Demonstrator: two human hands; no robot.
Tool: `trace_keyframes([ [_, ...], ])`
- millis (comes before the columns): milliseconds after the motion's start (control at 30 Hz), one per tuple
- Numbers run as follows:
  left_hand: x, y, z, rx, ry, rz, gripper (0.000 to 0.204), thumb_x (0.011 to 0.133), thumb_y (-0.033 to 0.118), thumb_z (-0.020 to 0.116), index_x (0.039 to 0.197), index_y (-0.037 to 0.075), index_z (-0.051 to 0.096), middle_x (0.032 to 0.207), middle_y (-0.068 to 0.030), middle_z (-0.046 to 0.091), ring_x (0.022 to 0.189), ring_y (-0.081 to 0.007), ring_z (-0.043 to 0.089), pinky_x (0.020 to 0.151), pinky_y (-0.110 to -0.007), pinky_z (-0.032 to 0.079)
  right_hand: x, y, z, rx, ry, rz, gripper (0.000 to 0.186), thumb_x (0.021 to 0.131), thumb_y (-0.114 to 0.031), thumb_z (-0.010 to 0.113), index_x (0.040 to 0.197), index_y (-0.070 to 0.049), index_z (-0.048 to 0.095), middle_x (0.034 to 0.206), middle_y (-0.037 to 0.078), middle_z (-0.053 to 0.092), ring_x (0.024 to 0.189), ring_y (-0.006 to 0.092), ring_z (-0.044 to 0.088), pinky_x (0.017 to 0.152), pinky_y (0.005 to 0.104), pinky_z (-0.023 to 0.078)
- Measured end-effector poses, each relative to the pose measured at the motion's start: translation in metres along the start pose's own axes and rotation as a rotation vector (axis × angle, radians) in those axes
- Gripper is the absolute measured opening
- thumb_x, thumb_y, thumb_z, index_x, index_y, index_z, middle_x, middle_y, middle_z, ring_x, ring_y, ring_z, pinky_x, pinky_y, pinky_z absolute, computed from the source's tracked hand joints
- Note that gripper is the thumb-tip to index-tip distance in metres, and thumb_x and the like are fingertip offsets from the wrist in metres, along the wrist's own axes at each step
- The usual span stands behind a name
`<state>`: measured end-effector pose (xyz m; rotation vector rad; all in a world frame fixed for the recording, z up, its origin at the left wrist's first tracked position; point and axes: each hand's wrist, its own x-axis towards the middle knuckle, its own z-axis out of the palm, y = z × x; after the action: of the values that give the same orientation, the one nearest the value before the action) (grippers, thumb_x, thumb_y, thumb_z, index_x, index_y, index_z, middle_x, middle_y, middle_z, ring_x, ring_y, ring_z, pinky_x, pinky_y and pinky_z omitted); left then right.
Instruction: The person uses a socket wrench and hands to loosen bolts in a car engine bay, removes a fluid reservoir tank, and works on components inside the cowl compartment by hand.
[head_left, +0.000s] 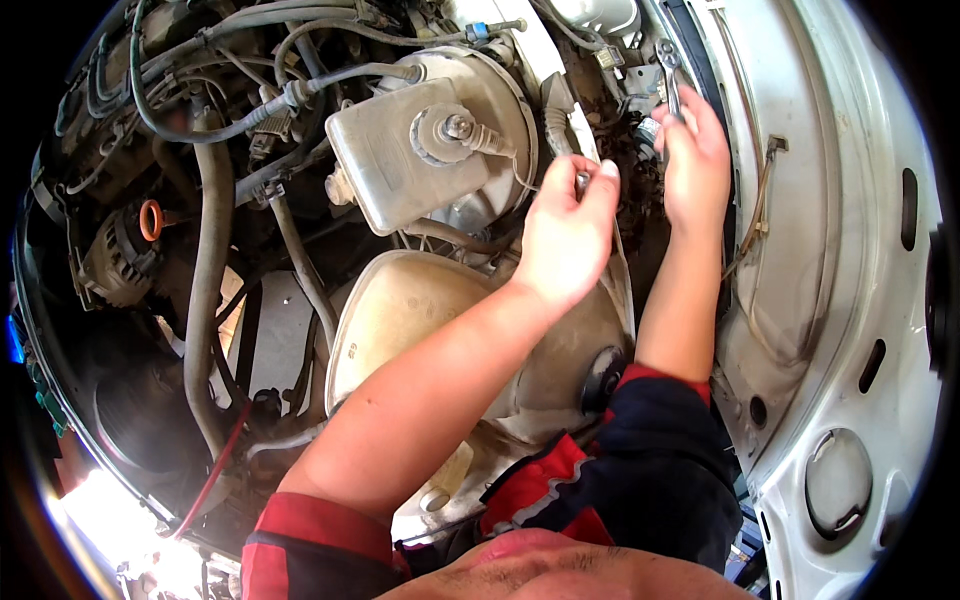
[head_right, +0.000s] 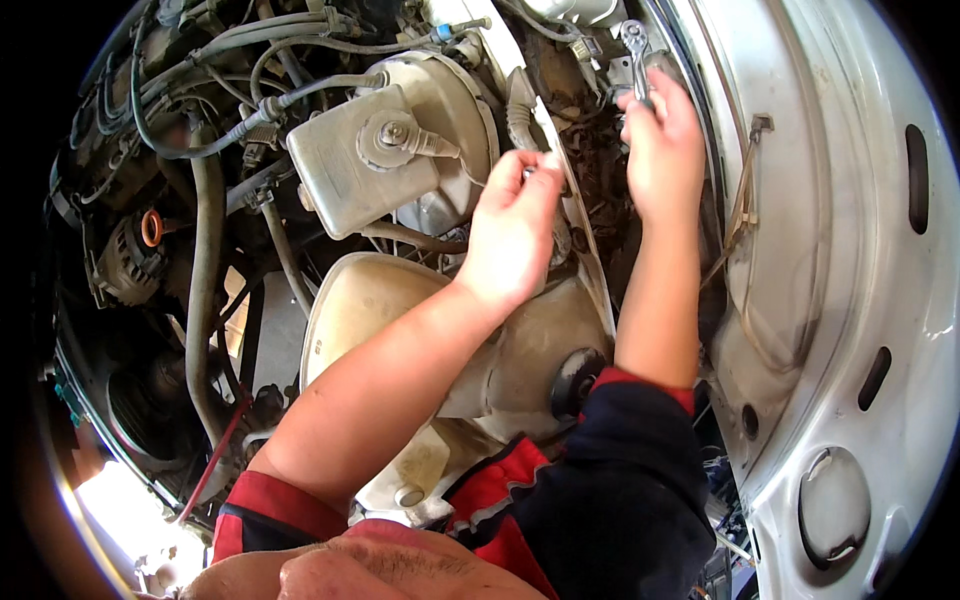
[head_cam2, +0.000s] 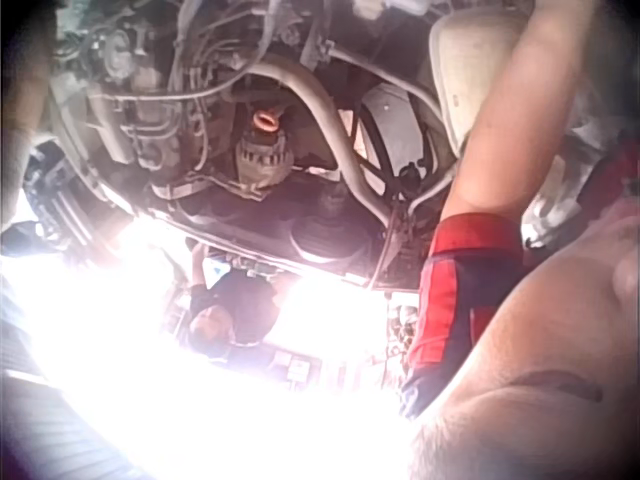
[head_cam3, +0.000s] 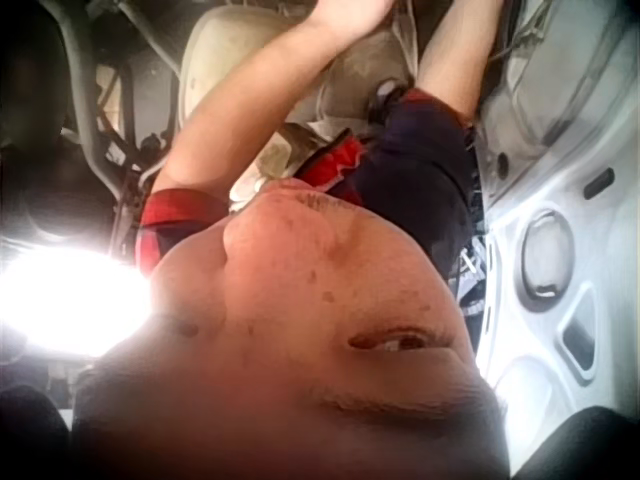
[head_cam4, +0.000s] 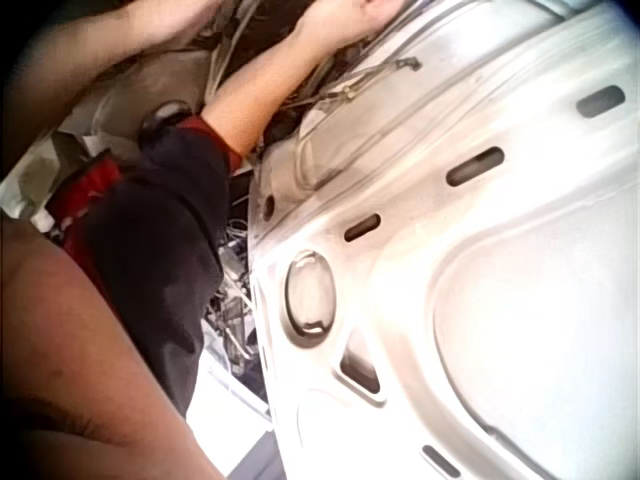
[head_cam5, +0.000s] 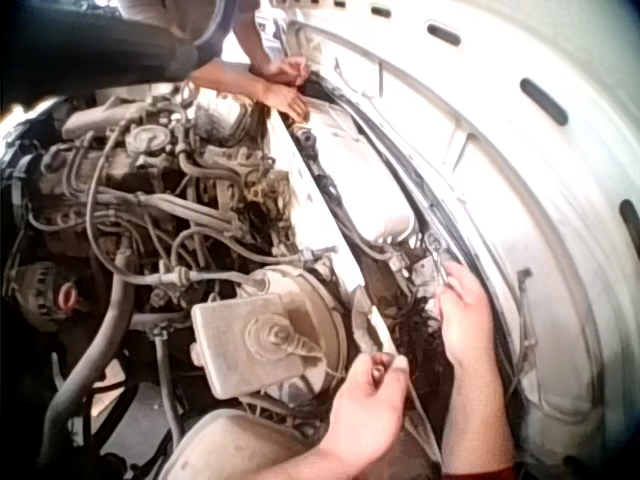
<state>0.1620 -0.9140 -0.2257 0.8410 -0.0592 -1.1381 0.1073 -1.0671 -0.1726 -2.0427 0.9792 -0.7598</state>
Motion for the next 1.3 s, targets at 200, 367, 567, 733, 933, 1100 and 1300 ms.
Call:
trace_keyframes([
  [200,0.003,0.011,-0.017,-0.334,-0.042,0.068,0.043,0.103,0.049,0.048,0.102,0.006,0.055,0.075,0.0006,0.047,0.065,-0.0104,0.044,0.058,-0.027,0.039,-0.122,-0.044,0.019,-0.400,-0.265,-0.230,0.042,0.085,0.001,0.062,0.127,0.001,0.055,0.107,0.016,0.064,0.096,0.0263,0.064,0.087,0.0353,0.051],
  [367,0.004,0.005,-0.017,-0.356,-0.086,0.000,0.040,0.102,0.048,0.050,0.091,0.010,0.051,0.073,0.0003,0.047,0.061,-0.0120,0.044,0.055,-0.028,0.038,-0.090,-0.038,0.008,-0.338,-0.344,-0.402,0.012,0.090,-0.004,0.062,0.100,0.002,0.061,0.101,0.017,0.063,0.094,0.0307,0.064,0.083,0.0364,0.051],
  [567,0.005,-0.003,-0.013,-0.135,-0.081,-0.027,0.032,0.103,0.040,0.051,0.092,0.010,0.051,0.065,0.0018,0.044,0.055,-0.0102,0.042,0.051,-0.027,0.038,0.097,0.043,0.053,-0.630,0.074,-0.218,0.041,0.094,-0.024,0.056,0.123,0.005,0.060,0.117,0.021,0.068,0.114,0.0276,0.065,0.096,0.0341,0.049],
  [733,-0.004,-0.006,-0.005,0.005,-0.099,-0.138,0.028,0.103,0.036,0.052,0.097,0.008,0.054,0.065,0.0023,0.045,0.052,-0.0084,0.043,0.048,-0.025,0.037,0.192,0.095,0.086,-0.130,0.391,0.349,0.035,0.082,-0.004,0.049,0.111,0.014,0.060,0.107,0.021,0.064,0.091,0.0319,0.065,0.079,0.0425,0.052],
  [933,-0.007,0.000,-0.007,0.186,-0.106,-0.177,0.045,0.100,0.045,0.054,0.097,0.000,0.060,0.077,-0.0054,0.061,0.073,-0.0135,0.054,0.073,-0.032,0.047,0.227,0.120,0.079,-0.151,0.272,0.478,0.025,0.084,-0.007,0.055,0.103,0.009,0.063,0.086,0.014,0.066,0.066,0.0220,0.061,0.057,0.0391,0.049],
  [1100,-0.006,0.004,-0.015,0.206,-0.092,-0.165,0.048,0.100,0.046,0.053,0.100,-0.001,0.059,0.082,-0.0094,0.064,0.079,-0.0168,0.057,0.078,-0.034,0.047,0.222,0.114,0.093,-0.220,0.286,0.532,0.022,0.086,-0.007,0.058,0.099,0.009,0.065,0.084,0.014,0.068,0.064,0.0215,0.063,0.056,0.0384,0.050],
  [1300,-0.006,0.006,-0.018,0.305,-0.105,-0.173,0.052,0.098,0.051,0.052,0.100,0.000,0.058,0.083,-0.0131,0.065,0.080,-0.0224,0.060,0.080,-0.035,0.047,0.233,0.107,0.077,-0.836,-0.171,0.393,0.037,0.087,-0.009,0.053,0.118,0.004,0.066,0.119,0.023,0.067,0.110,0.0308,0.064,0.094,0.0403,0.049],
])
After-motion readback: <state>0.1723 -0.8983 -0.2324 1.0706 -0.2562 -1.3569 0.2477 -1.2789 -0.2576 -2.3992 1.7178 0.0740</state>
